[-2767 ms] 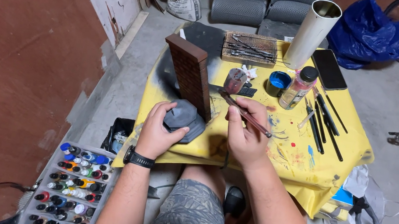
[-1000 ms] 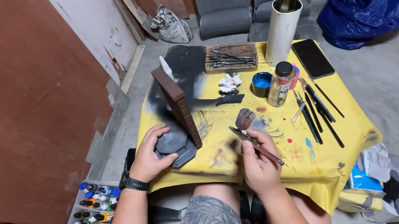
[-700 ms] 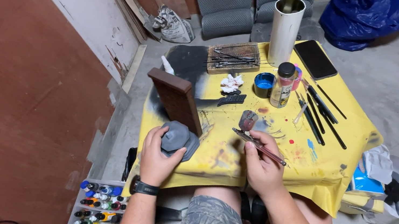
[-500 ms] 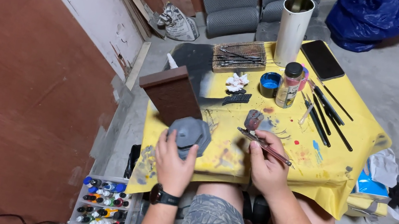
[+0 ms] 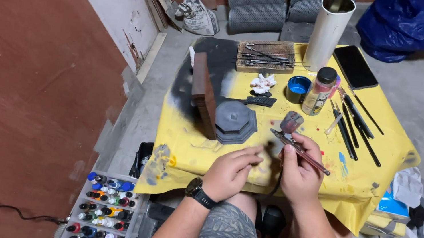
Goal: The person is using an airbrush to paint a miniature building model, occasionally cleaning the nozzle with a cloth and testing the spray pattern.
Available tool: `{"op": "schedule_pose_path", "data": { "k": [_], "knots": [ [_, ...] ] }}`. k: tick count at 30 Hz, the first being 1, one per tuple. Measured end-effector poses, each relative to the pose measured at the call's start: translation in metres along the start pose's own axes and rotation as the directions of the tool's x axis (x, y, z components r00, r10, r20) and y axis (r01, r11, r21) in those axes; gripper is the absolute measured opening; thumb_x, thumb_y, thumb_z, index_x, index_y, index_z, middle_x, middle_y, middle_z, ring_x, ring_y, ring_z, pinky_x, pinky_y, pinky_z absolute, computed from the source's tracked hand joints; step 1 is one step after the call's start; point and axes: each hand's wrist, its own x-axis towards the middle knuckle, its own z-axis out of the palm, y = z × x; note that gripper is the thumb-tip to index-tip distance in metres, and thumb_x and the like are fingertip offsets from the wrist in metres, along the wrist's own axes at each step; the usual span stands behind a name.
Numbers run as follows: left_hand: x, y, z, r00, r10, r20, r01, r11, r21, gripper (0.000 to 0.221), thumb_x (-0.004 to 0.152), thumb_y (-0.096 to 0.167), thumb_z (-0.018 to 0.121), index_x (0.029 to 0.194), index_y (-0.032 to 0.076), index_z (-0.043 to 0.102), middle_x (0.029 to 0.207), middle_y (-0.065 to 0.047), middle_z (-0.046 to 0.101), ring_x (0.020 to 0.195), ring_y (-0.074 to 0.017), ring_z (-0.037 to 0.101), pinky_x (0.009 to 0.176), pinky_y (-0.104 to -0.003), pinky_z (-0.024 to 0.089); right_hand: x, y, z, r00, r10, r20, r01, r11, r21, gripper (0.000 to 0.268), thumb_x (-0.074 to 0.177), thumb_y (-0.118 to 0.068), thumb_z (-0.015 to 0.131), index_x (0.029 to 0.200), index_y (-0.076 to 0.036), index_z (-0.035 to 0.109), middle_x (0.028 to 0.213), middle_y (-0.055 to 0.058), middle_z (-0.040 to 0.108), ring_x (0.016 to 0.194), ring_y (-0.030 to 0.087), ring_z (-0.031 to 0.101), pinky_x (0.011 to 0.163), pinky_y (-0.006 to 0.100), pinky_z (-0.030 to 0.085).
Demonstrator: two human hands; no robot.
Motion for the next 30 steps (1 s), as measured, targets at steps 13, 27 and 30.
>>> {"op": "schedule_pose_path", "data": {
  "k": [13,27,30],
  "knots": [
    [0.088,0.023,-0.203,0.839,0.472,-0.270,-0.354,0.851,0.387,0.041,0.083,-0.013,0.065,0.118,0.008,0.074,0.123,-0.013,0.069,0.119,-0.0422,0.062,0.105,-0.054,0.047,0.004,-0.001,-0.008,1.000,-0.003,-0.015,0.003,1.000,-0.014,0.022,0.099,0.004,0.062,0.121,0.004,0.064,0.064,0.009,0.066,0.054,0.012,0.056,0.055,0.025,0.048],
    [0.130,0.039,-0.231,0.817,0.373,0.439,-0.550,0.274,0.789,0.013,0.098,0.016,0.064,0.107,0.023,0.069,0.109,0.006,0.070,0.114,-0.0143,0.065,0.092,-0.032,0.048,0.022,-0.048,0.033,0.987,-0.143,0.074,0.139,0.989,0.058,0.022,0.095,0.005,0.064,0.117,0.009,0.066,0.062,0.012,0.066,0.050,0.014,0.057,0.052,0.028,0.051],
    [0.130,0.037,-0.236,0.865,0.285,0.412,-0.497,0.383,0.779,0.010,0.099,0.022,0.066,0.108,0.021,0.069,0.109,0.004,0.070,0.109,-0.0153,0.067,0.089,-0.032,0.048,0.034,-0.066,0.045,0.971,-0.227,0.078,0.227,0.974,0.013,0.021,0.091,0.006,0.069,0.112,0.008,0.070,0.062,0.012,0.067,0.052,0.019,0.062,0.054,0.032,0.054]
  ]
}}
